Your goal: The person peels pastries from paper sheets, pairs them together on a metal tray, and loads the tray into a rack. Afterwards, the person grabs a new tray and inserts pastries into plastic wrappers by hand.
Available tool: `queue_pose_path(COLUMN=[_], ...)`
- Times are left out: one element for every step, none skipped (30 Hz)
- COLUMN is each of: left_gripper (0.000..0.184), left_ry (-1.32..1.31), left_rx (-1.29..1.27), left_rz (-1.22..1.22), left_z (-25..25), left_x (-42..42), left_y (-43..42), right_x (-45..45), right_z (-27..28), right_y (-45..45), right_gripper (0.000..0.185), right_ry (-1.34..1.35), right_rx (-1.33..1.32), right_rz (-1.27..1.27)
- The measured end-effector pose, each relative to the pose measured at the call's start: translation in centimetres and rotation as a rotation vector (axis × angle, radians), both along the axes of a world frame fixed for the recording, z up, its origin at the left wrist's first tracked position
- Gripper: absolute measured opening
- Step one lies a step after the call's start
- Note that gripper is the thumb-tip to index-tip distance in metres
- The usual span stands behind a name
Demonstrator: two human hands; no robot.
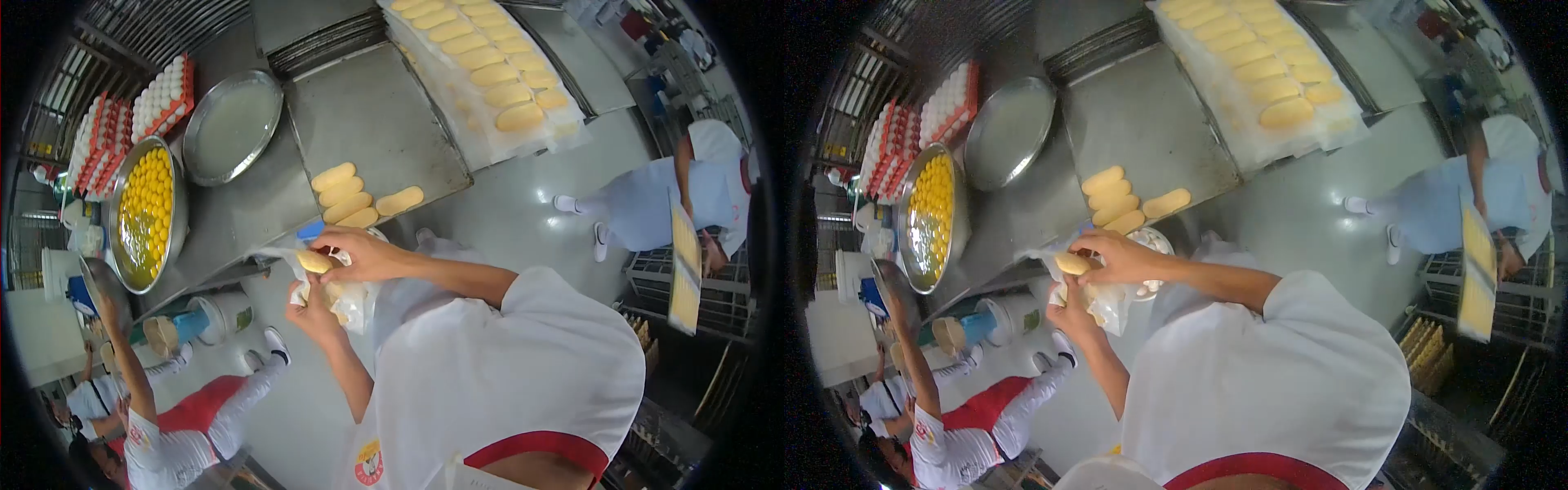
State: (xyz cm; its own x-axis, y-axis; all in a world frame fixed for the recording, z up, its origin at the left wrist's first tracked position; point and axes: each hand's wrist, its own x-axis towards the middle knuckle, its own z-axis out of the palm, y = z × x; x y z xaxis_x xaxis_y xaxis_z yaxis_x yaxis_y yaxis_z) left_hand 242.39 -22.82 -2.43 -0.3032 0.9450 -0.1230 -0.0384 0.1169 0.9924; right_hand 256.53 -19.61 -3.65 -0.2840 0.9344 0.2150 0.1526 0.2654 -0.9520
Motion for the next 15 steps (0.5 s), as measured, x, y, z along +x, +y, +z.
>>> queue_pose_path(left_gripper=[0.01,0.011,0.013,0.016,0.02,0.025,0.03,0.033,0.037,0.037,0.037,0.037,0.043,0.043,0.047], left_ry=[-0.009,0.007,0.022,0.04,0.056,0.045,0.033,0.015,-0.001,-0.011,-0.017,-0.016,-0.053,-0.049,-0.121], left_rx=[0.01,-0.022,-0.053,-0.061,-0.068,-0.072,-0.079,-0.06,-0.043,-0.041,-0.07,-0.099,-0.104,-0.1,-0.118], left_rz=[-0.013,-0.06,-0.119,-0.086,-0.064,-0.081,-0.101,-0.104,-0.101,-0.152,-0.102,-0.04,-0.089,-0.097,-0.089], left_z=[-0.3,-1.0,-1.8,-2.8,-3.4,-2.7,-1.5,-0.9,-0.3,0.0,0.3,0.5,0.1,-0.2,-0.6], left_x=[-0.2,-0.9,-1.5,-1.5,-1.5,-1.1,-0.6,0.0,0.5,1.2,1.7,1.7,1.4,1.2,1.0], left_y=[0.2,0.1,0.0,0.2,0.2,0.2,0.1,0.0,-0.2,-0.1,-0.2,-0.1,0.1,0.2,0.4], right_x=[0.3,0.6,0.0,0.2,-0.1,-0.3,-0.5,-0.5,-0.4,-0.4,-0.2,0.2,0.4,0.5,0.9], right_z=[0.1,0.0,-0.7,-1.3,-1.4,-1.5,-1.4,-1.4,-1.4,-1.6,-1.7,-1.9,-2.2,-2.3,-2.4], right_y=[0.3,0.4,0.7,0.8,0.7,0.7,0.7,0.6,0.5,0.7,0.8,1.0,1.2,1.3,1.5], right_gripper=[0.05,0.052,0.05,0.05,0.05,0.049,0.049,0.048,0.048,0.045,0.043,0.043,0.041,0.039,0.034], right_ry=[0.043,0.086,0.163,0.185,0.201,0.213,0.189,0.168,0.154,0.159,0.166,0.164,0.289,0.417,0.497], right_rx=[-0.02,-0.044,0.034,0.006,-0.011,-0.025,-0.031,-0.04,-0.034,0.007,0.051,0.057,-0.033,-0.124,-0.202], right_rz=[0.035,0.066,0.005,0.025,0.033,0.027,0.016,0.005,-0.059,-0.06,-0.049,-0.075,-0.041,0.004,0.022])
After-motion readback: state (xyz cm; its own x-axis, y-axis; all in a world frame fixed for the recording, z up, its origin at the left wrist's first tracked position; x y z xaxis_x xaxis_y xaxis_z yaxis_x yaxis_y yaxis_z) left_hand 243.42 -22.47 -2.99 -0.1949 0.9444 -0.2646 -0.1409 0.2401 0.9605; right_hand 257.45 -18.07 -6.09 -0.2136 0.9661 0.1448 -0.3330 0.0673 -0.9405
